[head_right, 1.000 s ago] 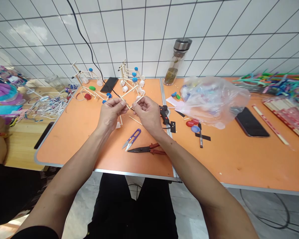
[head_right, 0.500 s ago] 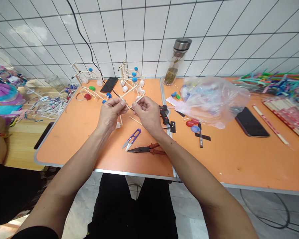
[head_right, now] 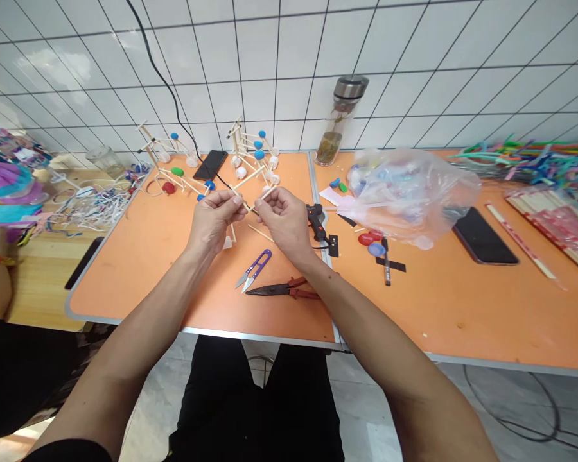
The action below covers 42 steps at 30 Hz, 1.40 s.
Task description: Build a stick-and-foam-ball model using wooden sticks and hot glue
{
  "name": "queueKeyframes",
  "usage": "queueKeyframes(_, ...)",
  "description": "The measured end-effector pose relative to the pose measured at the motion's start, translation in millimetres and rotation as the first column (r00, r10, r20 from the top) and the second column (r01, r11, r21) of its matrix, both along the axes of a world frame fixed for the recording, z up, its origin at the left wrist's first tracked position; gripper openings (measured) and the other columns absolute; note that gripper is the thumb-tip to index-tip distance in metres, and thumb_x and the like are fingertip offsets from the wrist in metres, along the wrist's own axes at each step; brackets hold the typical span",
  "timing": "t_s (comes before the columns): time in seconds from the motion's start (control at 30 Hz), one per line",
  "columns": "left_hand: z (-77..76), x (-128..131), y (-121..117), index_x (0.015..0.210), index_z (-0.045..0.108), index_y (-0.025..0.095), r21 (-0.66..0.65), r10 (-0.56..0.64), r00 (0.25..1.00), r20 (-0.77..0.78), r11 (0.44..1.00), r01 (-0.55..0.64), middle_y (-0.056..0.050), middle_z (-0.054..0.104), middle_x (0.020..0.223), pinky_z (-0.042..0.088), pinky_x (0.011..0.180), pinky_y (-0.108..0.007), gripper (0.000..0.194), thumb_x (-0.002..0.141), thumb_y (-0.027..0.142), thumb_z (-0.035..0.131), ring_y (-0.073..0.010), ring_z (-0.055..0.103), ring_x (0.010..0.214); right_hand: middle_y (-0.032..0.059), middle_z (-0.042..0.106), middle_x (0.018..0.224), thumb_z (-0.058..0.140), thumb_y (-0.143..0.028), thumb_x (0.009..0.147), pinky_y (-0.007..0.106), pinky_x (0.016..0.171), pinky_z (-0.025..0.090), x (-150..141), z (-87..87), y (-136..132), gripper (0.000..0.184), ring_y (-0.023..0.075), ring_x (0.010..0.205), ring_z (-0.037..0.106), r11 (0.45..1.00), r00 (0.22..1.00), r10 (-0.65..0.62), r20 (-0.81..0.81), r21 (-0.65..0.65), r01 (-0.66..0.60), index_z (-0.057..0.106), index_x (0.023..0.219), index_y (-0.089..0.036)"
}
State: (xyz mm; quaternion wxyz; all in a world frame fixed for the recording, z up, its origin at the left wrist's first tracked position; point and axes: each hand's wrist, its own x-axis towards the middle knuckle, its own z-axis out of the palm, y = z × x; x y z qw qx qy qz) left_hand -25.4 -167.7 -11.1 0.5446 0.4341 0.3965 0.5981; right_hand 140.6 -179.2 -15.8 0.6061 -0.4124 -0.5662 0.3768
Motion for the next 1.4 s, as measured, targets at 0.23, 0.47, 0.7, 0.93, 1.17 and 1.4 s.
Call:
queueKeyframes(0.23, 0.9, 0.6, -0.8, 0.081, 0.079, 0.018, -0.004, 0.0, 1.0, 0.013, 1.0, 0.0, -0.001, 0.075, 0.074, 0.06, 0.069, -0.024, 0.048, 0.06, 0.051, 0.107, -0.0101, 0.069, 0.065, -0.0037, 0.069, 0.074, 0.089, -0.054, 0.09, 0.024, 0.062, 0.061, -1.3, -0.6, 0.1, 0.038, 0.0107, 0.06, 0.065, 1.0, 1.0, -0.012, -0.015, -0.014, 0.012, 0.066, 0.082, -0.025)
queueKeyframes(0.47, 1.6, 0.3, -0.7, 0.081, 0.078, 0.019, -0.004, 0.007, 1.0, -0.011, 1.0, -0.007, -0.001, 0.075, 0.075, 0.06, 0.07, -0.024, 0.045, 0.063, 0.05, 0.106, -0.0105, 0.069, 0.067, -0.0032, 0.07, 0.074, 0.089, -0.054, 0.089, 0.025, 0.062, 0.061, -1.7, -0.1, 0.1, 0.037, 0.0112, 0.06, 0.065, 1.0, 1.0, -0.016, -0.017, -0.014, 0.015, 0.067, 0.082, -0.025)
queueKeyframes(0.7, 0.6, 0.6, -0.7, 0.081, 0.08, 0.019, 0.002, 0.004, 1.0, -0.004, 1.0, -0.004, -0.001, 0.075, 0.074, 0.06, 0.069, -0.024, 0.048, 0.06, 0.052, 0.107, -0.0104, 0.069, 0.066, -0.0032, 0.07, 0.073, 0.089, -0.054, 0.09, 0.025, 0.063, 0.06, -1.6, -0.5, 0.2, 0.037, 0.0111, 0.06, 0.064, 1.0, 1.0, -0.007, -0.013, 0.0, 0.007, 0.069, 0.082, -0.024)
queueKeyframes(0.93, -1.1, 1.5, 0.0, 0.083, 0.079, 0.019, 0.044, 0.031, 0.999, -0.034, 0.999, -0.03, -0.001, 0.076, 0.074, 0.061, 0.071, -0.025, 0.045, 0.065, 0.05, 0.105, -0.0109, 0.069, 0.067, -0.0032, 0.07, 0.073, 0.089, -0.054, 0.091, 0.025, 0.061, 0.058, -0.9, -1.6, 1.3, 0.037, 0.0113, 0.06, 0.065, 1.0, 1.0, -0.001, 0.004, 0.004, 0.001, 0.069, 0.082, -0.024)
queueKeyframes(1.17, -1.2, 1.7, 0.1, 0.083, 0.08, 0.018, 0.046, 0.034, 0.999, -0.028, 0.998, -0.033, -0.001, 0.075, 0.074, 0.061, 0.071, -0.025, 0.042, 0.066, 0.047, 0.105, -0.0107, 0.069, 0.066, -0.0029, 0.07, 0.074, 0.089, -0.056, 0.091, 0.026, 0.062, 0.058, -0.3, -4.0, 2.7, 0.038, 0.0119, 0.061, 0.065, 1.0, 1.0, 0.01, 0.009, 0.019, -0.01, 0.069, 0.082, -0.025)
queueKeyframes(1.4, -0.7, 1.0, -0.3, 0.083, 0.079, 0.018, 0.05, 0.035, 0.999, -0.037, 0.998, -0.033, -0.001, 0.076, 0.074, 0.061, 0.07, -0.025, 0.043, 0.066, 0.048, 0.105, -0.0109, 0.069, 0.066, -0.0022, 0.072, 0.077, 0.088, -0.055, 0.091, 0.026, 0.063, 0.059, -0.4, -3.6, 2.6, 0.037, 0.012, 0.063, 0.067, 1.0, 1.0, 0.015, 0.008, 0.012, -0.015, 0.069, 0.083, -0.024)
